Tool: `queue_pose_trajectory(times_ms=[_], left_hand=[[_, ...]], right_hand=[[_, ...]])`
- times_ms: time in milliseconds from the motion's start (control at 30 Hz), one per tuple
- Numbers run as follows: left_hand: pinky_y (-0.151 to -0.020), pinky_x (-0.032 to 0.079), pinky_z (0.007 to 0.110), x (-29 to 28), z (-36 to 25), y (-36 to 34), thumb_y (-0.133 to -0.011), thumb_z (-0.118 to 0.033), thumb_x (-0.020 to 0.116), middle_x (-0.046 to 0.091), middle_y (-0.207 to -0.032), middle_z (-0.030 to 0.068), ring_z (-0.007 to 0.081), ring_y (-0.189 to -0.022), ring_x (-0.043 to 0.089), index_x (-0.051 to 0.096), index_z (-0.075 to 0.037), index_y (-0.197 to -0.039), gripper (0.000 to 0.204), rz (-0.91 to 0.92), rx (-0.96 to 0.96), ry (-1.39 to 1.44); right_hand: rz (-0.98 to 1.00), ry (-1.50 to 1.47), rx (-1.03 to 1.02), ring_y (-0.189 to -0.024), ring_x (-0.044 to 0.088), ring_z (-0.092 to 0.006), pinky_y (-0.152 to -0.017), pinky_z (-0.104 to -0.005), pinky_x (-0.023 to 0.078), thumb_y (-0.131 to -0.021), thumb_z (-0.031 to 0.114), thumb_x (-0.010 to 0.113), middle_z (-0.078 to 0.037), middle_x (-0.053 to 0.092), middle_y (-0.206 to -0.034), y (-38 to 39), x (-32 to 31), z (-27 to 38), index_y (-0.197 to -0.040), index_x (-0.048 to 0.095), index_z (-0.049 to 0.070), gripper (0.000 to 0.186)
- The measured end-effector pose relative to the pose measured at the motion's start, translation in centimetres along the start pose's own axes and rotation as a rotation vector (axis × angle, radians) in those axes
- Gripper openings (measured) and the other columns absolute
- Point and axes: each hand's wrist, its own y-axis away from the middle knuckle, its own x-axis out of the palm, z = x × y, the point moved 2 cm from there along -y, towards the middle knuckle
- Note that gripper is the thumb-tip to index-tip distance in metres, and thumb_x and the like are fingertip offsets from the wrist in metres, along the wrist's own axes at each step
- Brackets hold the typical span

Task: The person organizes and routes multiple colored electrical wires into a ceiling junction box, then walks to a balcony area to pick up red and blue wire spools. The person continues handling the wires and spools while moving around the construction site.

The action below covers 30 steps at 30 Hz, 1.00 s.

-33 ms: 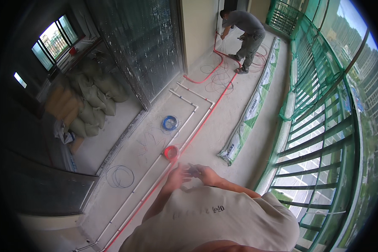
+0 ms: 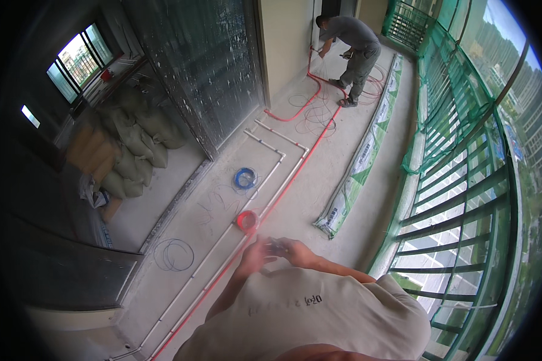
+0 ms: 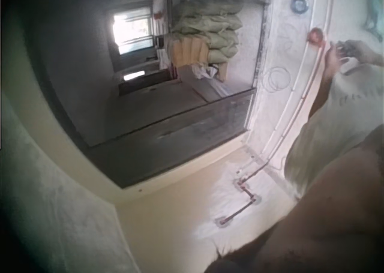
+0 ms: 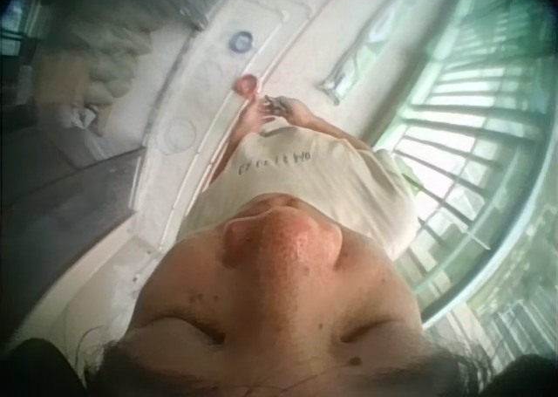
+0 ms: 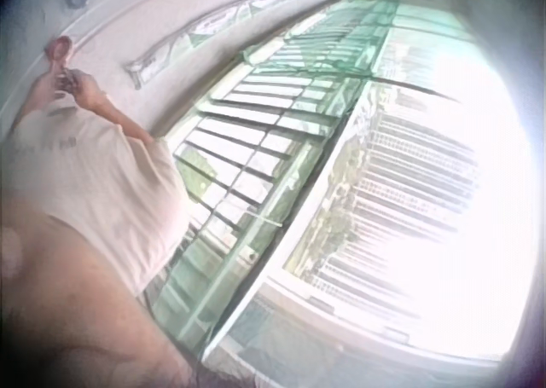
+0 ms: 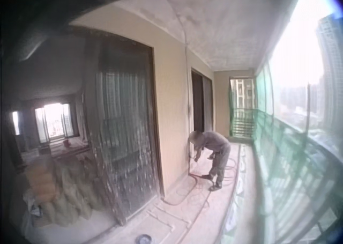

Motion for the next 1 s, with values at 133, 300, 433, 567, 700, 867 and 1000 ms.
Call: queue_pose_trajectory(times_ms=[133, 300, 433, 567, 700, 867, 1000], left_hand=[[-0.093, 0.052, 0.043, 0.5, 0.2, -0.5, -0.109, -0.046, 0.045, 0.066, -0.122, 0.0135, 0.0261, -0.109, 0.065, 0.058, -0.005, -0.129, 0.047, -0.036, -0.017, -0.033], [-0.097, 0.052, 0.047, 1.7, 2.2, -1.3, -0.109, -0.042, 0.044, 0.062, -0.122, 0.0111, 0.0295, -0.111, 0.062, 0.058, -0.005, -0.130, 0.045, -0.055, -0.088, 0.032], [-0.100, 0.051, 0.050, 5.1, 1.1, -0.1, -0.110, -0.041, 0.044, 0.059, -0.125, 0.0133, 0.0319, -0.111, 0.061, 0.055, -0.004, -0.134, 0.046, -0.099, -0.154, 0.186], [-0.099, 0.051, 0.050, 3.6, 2.4, -0.6, -0.109, -0.039, 0.046, 0.058, -0.125, 0.0159, 0.0334, -0.112, 0.061, 0.050, -0.003, -0.139, 0.047, -0.067, -0.116, 0.308], [-0.097, 0.051, 0.047, 0.3, 4.2, -2.8, -0.106, -0.036, 0.053, 0.058, -0.122, 0.0149, 0.0302, -0.109, 0.060, 0.053, -0.004, -0.134, 0.043, 0.109, -0.071, 0.565], [-0.094, 0.050, 0.046, 1.6, 2.0, -1.2, -0.102, -0.030, 0.057, 0.062, -0.115, 0.0115, 0.0256, -0.104, 0.059, 0.060, -0.005, -0.122, 0.032, -0.055, -0.077, 0.494], [-0.083, 0.053, 0.045, -2.0, 2.4, -1.4, -0.101, -0.033, 0.060, 0.067, -0.106, 0.0107, 0.0275, -0.090, 0.063, 0.060, -0.007, -0.122, 0.033, 0.072, -0.042, 0.505]], right_hand=[[0.102, -0.048, 0.032, -0.108, 0.069, -0.0301, -0.093, -0.0413, 0.053, -0.095, 0.011, 0.067, -0.016, 0.072, -0.116, -1.0, -1.1, -1.2, -0.127, 0.063, 0.005, 0.034], [0.149, -0.128, -0.011, -0.107, 0.069, -0.0268, -0.094, -0.0402, 0.053, -0.095, 0.011, 0.067, -0.015, 0.072, -0.113, -1.1, -2.6, -0.6, -0.127, 0.062, 0.005, 0.033], [0.202, -0.214, -0.039, -0.107, 0.068, -0.0230, -0.093, -0.0390, 0.052, -0.095, 0.012, 0.068, -0.013, 0.071, -0.112, -1.7, -3.2, -3.3, -0.126, 0.063, 0.006, 0.031], [0.292, -0.246, -0.052, -0.106, 0.067, -0.0202, -0.093, -0.0372, 0.053, -0.096, 0.011, 0.067, -0.011, 0.071, -0.112, -2.7, -4.3, -2.0, -0.125, 0.063, 0.005, 0.031], [0.290, -0.166, -0.157, -0.104, 0.066, -0.0191, -0.092, -0.0368, 0.053, -0.096, 0.012, 0.068, -0.010, 0.071, -0.111, -4.2, -3.7, -2.0, -0.126, 0.062, 0.004, 0.032], [0.298, -0.244, -0.085, -0.102, 0.068, -0.0202, -0.091, -0.0372, 0.054, -0.096, 0.009, 0.068, -0.008, 0.073, -0.110, -4.9, -2.5, -2.0, -0.125, 0.063, 0.005, 0.030], [0.240, -0.167, -0.204, -0.099, 0.070, -0.0235, -0.088, -0.0382, 0.055, -0.096, 0.008, 0.067, -0.011, 0.073, -0.109, -4.9, -1.2, -1.5, -0.126, 0.063, 0.005, 0.030]])
